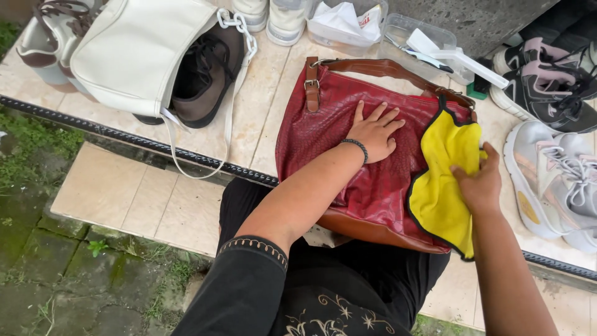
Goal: Cleaning a red leather handbag with a yellow cloth
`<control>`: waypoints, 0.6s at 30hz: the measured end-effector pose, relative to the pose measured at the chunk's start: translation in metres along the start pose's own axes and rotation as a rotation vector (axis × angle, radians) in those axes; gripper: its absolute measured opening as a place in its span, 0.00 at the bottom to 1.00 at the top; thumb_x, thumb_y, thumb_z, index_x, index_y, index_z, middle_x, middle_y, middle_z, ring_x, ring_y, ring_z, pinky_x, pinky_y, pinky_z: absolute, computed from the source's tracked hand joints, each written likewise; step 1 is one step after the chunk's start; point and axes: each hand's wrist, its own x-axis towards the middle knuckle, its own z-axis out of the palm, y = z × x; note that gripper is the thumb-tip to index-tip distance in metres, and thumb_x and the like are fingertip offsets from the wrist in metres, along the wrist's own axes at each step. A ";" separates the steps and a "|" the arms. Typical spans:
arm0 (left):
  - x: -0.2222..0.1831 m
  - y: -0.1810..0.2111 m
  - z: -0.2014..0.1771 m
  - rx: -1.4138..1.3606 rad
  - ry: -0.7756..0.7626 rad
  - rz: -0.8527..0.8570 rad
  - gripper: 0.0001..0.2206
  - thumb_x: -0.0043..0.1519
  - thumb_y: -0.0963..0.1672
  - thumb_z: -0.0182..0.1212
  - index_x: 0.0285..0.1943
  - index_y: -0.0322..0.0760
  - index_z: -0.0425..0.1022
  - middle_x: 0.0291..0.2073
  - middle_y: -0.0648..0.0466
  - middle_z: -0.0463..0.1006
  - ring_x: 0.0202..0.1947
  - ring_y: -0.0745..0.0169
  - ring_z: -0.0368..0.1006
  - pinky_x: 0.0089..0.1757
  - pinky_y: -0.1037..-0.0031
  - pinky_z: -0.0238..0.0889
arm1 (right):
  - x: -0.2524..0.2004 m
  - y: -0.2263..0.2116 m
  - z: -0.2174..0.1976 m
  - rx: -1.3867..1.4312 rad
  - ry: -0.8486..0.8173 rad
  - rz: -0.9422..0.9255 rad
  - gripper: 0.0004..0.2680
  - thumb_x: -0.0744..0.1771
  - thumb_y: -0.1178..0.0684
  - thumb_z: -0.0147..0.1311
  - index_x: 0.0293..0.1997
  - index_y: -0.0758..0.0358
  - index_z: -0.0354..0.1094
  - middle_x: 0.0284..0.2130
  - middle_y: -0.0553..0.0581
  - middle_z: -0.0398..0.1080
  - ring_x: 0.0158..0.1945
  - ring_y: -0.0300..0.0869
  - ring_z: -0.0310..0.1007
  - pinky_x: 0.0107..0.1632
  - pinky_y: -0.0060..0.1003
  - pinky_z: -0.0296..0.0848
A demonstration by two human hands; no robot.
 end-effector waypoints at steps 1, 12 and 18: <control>0.000 0.000 0.001 -0.003 -0.003 0.002 0.29 0.64 0.51 0.36 0.79 0.57 0.52 0.79 0.61 0.45 0.79 0.58 0.31 0.67 0.35 0.12 | -0.008 0.003 -0.004 -0.002 0.000 0.004 0.31 0.65 0.52 0.62 0.75 0.52 0.46 0.64 0.77 0.60 0.64 0.64 0.63 0.64 0.54 0.59; 0.005 -0.002 0.009 0.015 0.046 0.005 0.28 0.64 0.52 0.37 0.78 0.57 0.54 0.79 0.61 0.47 0.79 0.57 0.32 0.66 0.33 0.14 | -0.003 -0.047 0.000 0.395 -0.072 0.140 0.29 0.69 0.53 0.57 0.76 0.50 0.37 0.69 0.64 0.54 0.69 0.57 0.60 0.65 0.56 0.65; 0.006 -0.002 0.012 0.000 0.062 0.004 0.28 0.64 0.52 0.36 0.78 0.58 0.54 0.79 0.61 0.48 0.79 0.57 0.33 0.67 0.35 0.12 | 0.078 -0.023 0.020 0.533 0.047 0.054 0.23 0.68 0.52 0.62 0.68 0.54 0.52 0.60 0.59 0.67 0.59 0.48 0.74 0.57 0.42 0.78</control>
